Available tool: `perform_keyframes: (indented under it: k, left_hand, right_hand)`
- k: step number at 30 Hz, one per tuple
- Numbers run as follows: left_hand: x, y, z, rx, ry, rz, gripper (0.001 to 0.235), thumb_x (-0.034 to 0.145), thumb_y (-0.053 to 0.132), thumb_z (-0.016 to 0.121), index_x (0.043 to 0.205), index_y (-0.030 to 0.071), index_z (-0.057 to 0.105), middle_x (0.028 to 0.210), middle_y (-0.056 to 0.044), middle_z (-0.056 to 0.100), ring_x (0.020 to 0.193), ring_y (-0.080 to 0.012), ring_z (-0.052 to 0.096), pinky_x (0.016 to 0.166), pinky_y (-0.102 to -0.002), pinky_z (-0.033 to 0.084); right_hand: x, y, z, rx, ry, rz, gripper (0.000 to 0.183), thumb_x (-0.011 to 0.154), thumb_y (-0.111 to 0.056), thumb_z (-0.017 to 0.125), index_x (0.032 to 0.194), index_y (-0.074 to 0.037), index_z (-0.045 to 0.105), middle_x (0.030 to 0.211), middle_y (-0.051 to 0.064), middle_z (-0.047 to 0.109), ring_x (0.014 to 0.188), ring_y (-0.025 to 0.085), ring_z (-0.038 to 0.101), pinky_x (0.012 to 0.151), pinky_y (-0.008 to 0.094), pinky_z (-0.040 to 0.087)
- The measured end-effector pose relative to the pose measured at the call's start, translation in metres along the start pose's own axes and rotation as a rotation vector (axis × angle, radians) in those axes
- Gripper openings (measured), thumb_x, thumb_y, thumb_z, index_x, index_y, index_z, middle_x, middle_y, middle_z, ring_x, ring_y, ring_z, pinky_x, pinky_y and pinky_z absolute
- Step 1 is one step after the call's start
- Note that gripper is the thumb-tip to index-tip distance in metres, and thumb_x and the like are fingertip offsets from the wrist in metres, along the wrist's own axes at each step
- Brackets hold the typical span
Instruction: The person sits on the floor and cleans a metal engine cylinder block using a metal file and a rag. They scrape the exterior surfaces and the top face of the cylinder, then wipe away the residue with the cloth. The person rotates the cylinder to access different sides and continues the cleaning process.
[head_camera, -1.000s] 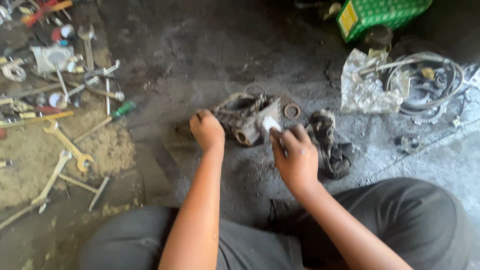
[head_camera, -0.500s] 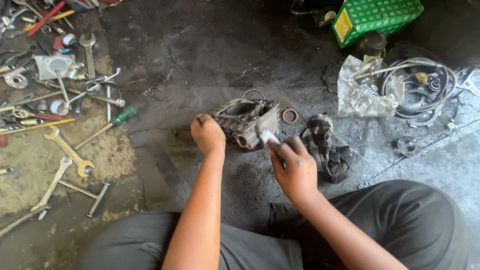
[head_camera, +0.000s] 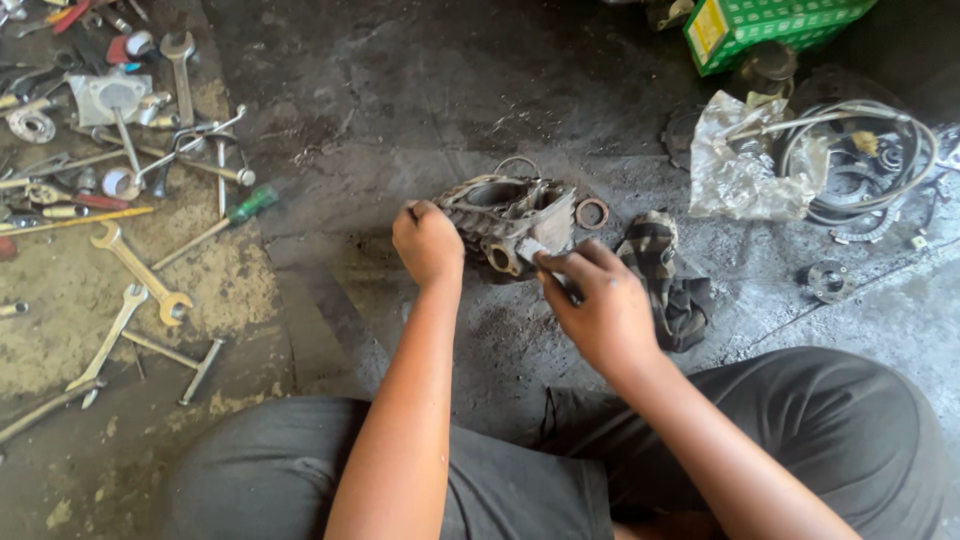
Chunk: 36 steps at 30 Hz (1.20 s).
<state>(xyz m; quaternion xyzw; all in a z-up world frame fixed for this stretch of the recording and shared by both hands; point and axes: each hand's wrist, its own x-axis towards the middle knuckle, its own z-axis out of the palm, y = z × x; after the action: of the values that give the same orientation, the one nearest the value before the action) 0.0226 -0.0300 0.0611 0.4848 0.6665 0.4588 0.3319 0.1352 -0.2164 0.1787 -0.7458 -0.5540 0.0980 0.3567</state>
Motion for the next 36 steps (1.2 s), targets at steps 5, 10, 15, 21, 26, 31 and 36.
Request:
perform_keyframes:
  k: [5,10,15,21,26,31,36]
  left_hand:
    - [-0.007,0.016,-0.007,-0.001,-0.008,-0.046,0.037,0.088,0.025,0.045,0.088,-0.004,0.068,0.092,-0.028,0.071,0.090,-0.0485,0.066,0.082,-0.054,0.049]
    - [-0.016,0.034,-0.010,0.061,-0.116,-0.075,0.033,0.090,0.024,0.044,0.083,-0.001,0.063,0.086,-0.023,0.072,0.082,-0.0392,0.072,0.077,-0.051,0.054]
    - [-0.023,0.036,-0.003,0.091,-0.028,0.153,0.028,0.091,0.021,0.048,0.085,0.000,0.065,0.086,-0.025,0.071,0.082,-0.0440,0.068,0.078,-0.053,0.052]
    - [-0.033,0.041,-0.008,0.103,-0.054,0.181,0.029,0.090,0.022,0.047,0.086,-0.001,0.065,0.085,-0.027,0.070,0.083,-0.0475,0.068,0.076,-0.055,0.051]
    - [-0.027,0.047,-0.004,0.163,-0.043,0.105,0.030,0.089,0.023,0.047,0.086,0.000,0.066,0.089,-0.026,0.072,0.086,-0.0475,0.067,0.078,-0.056,0.051]
    - [-0.023,0.055,-0.003,0.293,-0.157,0.027,0.030,0.091,0.024,0.046,0.097,0.000,0.062,0.096,-0.027,0.072,0.093,-0.0475,0.068,0.084,-0.056,0.051]
    - [-0.019,0.075,-0.011,0.337,-0.370,-0.021,0.043,0.090,0.026,0.048,0.126,0.002,0.045,0.110,-0.031,0.068,0.103,-0.0497,0.065,0.090,-0.057,0.048]
  right_hand:
    - [0.016,-0.007,-0.017,0.161,-0.149,0.054,0.022,0.086,-0.014,0.075,0.105,-0.004,0.078,0.093,0.011,0.070,0.075,0.021,0.069,0.070,0.037,0.055]
    - [0.027,-0.012,-0.036,0.079,-0.373,0.371,0.025,0.087,-0.019,0.073,0.109,-0.008,0.078,0.096,0.009,0.077,0.066,0.019,0.068,0.063,0.037,0.056]
    - [0.028,0.002,-0.040,0.053,-0.352,0.322,0.027,0.086,-0.020,0.075,0.108,-0.006,0.078,0.087,0.013,0.076,0.067,0.020,0.070,0.068,0.037,0.056]
    - [0.020,0.007,-0.015,0.103,-0.131,-0.010,0.023,0.084,-0.017,0.079,0.096,0.002,0.075,0.090,0.016,0.072,0.081,0.026,0.067,0.074,0.038,0.054]
    - [0.006,0.015,-0.035,0.084,-0.233,0.229,0.024,0.083,-0.021,0.078,0.098,-0.002,0.077,0.083,0.013,0.072,0.070,0.020,0.068,0.068,0.036,0.054]
    - [0.005,0.038,-0.027,0.160,-0.257,0.396,0.027,0.085,-0.024,0.078,0.101,-0.003,0.077,0.084,0.009,0.076,0.071,0.014,0.066,0.067,0.032,0.054]
    - [-0.006,0.074,-0.026,0.235,-0.171,0.342,0.027,0.087,-0.021,0.076,0.106,-0.001,0.075,0.085,0.008,0.075,0.075,0.013,0.065,0.069,0.029,0.053]
